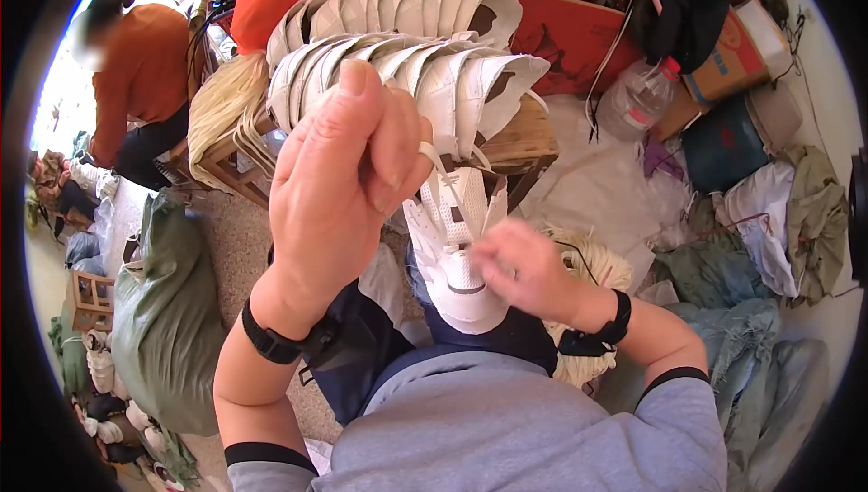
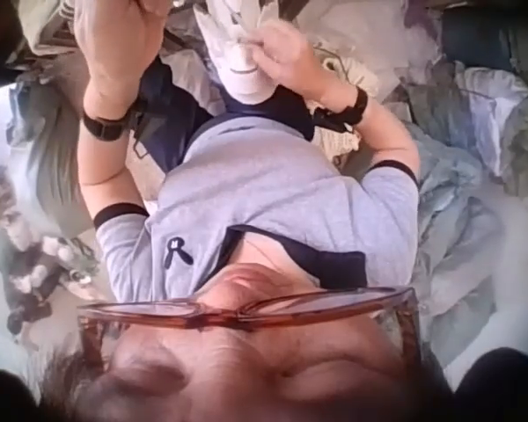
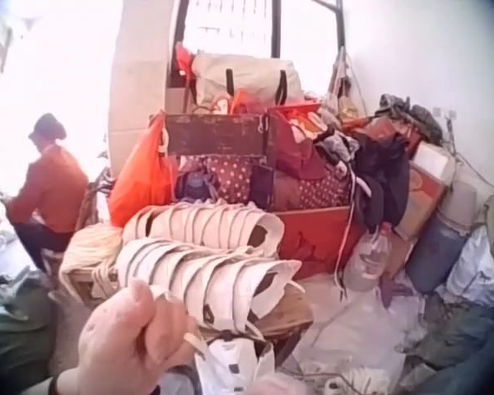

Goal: The recorder is lacing white shoes and organizing bundles of finished shoe uppers.

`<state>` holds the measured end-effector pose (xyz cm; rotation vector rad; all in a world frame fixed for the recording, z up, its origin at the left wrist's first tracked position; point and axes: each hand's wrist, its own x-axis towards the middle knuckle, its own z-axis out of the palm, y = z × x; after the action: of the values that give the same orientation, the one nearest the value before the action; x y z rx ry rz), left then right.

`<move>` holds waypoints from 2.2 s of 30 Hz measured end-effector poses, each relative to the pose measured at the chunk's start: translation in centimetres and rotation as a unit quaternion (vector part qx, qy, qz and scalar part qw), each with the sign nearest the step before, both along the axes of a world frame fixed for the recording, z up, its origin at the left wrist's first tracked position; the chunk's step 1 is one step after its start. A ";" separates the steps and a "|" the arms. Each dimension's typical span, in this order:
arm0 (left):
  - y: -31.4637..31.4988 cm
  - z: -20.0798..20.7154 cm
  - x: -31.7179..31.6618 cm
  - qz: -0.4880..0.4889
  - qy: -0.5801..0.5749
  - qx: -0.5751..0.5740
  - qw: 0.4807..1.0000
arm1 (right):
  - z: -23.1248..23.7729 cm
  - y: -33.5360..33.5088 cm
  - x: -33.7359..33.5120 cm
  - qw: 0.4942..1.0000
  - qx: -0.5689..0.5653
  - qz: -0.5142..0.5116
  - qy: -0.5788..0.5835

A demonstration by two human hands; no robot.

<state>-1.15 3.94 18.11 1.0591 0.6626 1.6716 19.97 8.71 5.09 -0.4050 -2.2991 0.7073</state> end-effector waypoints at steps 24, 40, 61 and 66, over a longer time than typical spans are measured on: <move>-5.5 -5.4 -15.3 0.121 -0.147 -0.007 0.982 | 4.2 12.2 7.3 0.653 -0.630 0.025 0.419; -14.2 -18.7 -30.9 0.507 -0.078 -0.288 0.809 | -16.5 16.4 35.5 0.552 -0.503 -0.580 0.326; -4.4 -16.1 0.7 0.055 0.288 -0.307 0.905 | -4.4 3.7 1.9 0.898 -0.426 -0.057 -0.092; -4.4 -17.3 0.3 0.060 0.288 -0.295 0.909 | -1.5 3.6 0.4 0.940 -0.261 -0.089 -0.202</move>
<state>-0.86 -0.45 0.79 1.0632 1.5330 1.1112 20.35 12.35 3.60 -1.0757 -2.3746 1.2355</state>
